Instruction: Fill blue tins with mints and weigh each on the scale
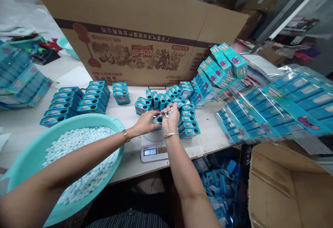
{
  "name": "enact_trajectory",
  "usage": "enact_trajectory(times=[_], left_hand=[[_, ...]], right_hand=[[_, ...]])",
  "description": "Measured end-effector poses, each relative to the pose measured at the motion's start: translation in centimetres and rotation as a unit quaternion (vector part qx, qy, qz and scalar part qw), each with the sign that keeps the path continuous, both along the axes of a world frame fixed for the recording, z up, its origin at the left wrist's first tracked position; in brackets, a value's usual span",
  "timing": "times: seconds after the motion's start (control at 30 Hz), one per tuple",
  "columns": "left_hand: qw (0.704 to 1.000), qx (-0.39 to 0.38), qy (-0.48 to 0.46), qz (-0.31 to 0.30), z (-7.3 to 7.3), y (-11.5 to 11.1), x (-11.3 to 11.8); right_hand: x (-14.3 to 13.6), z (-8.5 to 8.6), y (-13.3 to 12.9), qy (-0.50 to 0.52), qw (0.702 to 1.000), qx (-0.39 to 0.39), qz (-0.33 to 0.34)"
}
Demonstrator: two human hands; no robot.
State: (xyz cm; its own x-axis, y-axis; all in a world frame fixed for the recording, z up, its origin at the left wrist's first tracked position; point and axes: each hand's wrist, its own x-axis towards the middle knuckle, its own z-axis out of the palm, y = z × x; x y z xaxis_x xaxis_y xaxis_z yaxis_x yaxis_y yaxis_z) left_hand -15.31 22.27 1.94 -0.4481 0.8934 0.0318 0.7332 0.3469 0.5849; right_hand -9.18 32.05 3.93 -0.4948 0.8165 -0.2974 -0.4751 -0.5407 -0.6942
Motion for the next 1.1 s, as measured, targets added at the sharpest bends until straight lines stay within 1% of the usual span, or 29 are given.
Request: enact_trajectory(times=[0.17,0.27,0.5,0.77,0.97,1.03,1.1], left_hand=[[1.000,0.009,-0.002,-0.003,-0.27,-0.08,-0.09],[1.000,0.005,0.000,-0.001,-0.23,-0.09,-0.09],[1.000,-0.009,0.005,-0.002,0.13,-0.09,0.02],[1.000,-0.006,0.009,-0.007,-0.11,-0.15,-0.11],[1.000,-0.011,0.013,-0.007,0.12,-0.22,-0.09],[1.000,-0.013,0.015,-0.009,0.18,-0.18,-0.03],[1.000,-0.016,0.015,-0.009,0.23,-0.19,-0.02]], right_hand=[[-0.17,-0.31,-0.17,-0.003,0.998,0.062,0.002],[-0.31,-0.39,-0.25,-0.012,0.997,0.077,-0.003],[-0.17,-0.11,-0.42,-0.023,0.997,0.070,0.000],[-0.11,-0.05,-0.45,-0.019,0.998,0.064,0.000],[-0.09,0.09,-0.64,-0.013,0.998,0.056,0.002],[-0.11,0.19,-0.63,-0.006,0.999,0.045,0.004],[0.06,0.38,-0.31,0.004,1.000,0.019,0.012]])
